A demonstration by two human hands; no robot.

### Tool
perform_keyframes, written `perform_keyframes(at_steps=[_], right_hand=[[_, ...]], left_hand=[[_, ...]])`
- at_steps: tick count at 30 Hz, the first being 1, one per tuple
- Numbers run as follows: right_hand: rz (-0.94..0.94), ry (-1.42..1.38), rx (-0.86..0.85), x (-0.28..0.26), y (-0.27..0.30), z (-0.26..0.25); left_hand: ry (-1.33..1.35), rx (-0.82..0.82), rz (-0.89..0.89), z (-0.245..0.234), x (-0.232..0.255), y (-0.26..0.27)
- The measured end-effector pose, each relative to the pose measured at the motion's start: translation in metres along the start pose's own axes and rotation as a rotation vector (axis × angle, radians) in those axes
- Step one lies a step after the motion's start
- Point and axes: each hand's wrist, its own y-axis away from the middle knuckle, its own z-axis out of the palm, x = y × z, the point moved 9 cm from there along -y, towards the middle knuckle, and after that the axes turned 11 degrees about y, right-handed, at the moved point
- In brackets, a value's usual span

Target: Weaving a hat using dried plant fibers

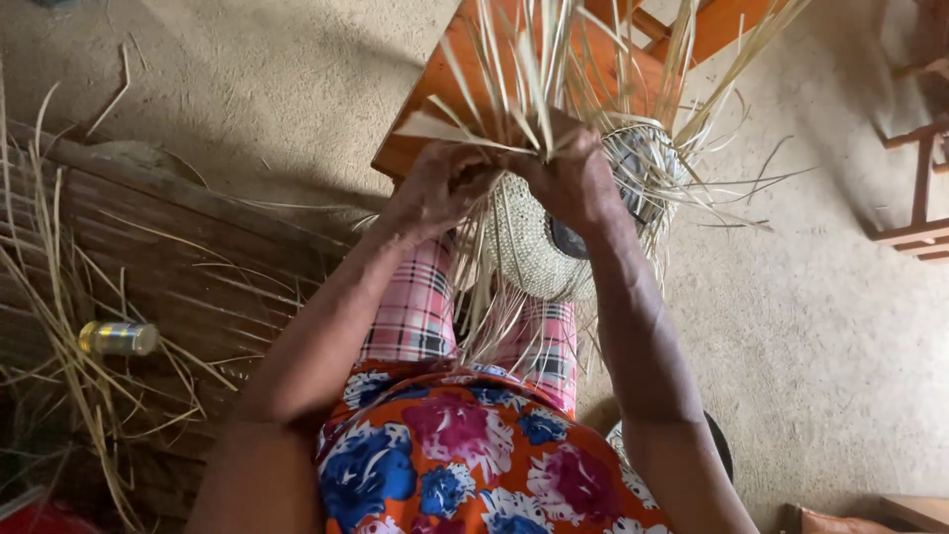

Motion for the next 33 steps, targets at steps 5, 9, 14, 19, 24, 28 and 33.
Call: perform_keyframes(at_steps=[5, 9, 14, 19, 24, 28, 33], right_hand=[[-0.157, 0.275, 0.115, 0.004, 0.04, 0.002], [-0.174, 0.307, 0.131, 0.012, 0.044, 0.001], [-0.266, 0.127, 0.18, -0.022, -0.002, -0.013], [-0.062, 0.252, 0.131, 0.03, 0.036, 0.004], [-0.216, 0.346, 0.162, -0.022, 0.037, -0.024], [-0.226, 0.333, 0.113, 0.051, 0.039, 0.017], [0.709, 0.077, -0.129, 0.053, 0.003, -0.02]], left_hand=[[-1.729, 0.304, 0.413, 0.06, 0.014, 0.01], [-1.786, 0.105, 0.491, 0.017, 0.027, -0.003], [-1.877, -0.311, 0.696, -0.009, 0.021, -0.005], [-1.758, -0.03, 0.438, 0.048, 0.017, -0.004], [-1.831, 0.141, 0.434, 0.008, 0.03, -0.019], [-1.746, -0.177, 0.382, -0.05, 0.043, -0.015], [-0.192, 0.08, -0.108, -0.034, 0.011, -0.029]])
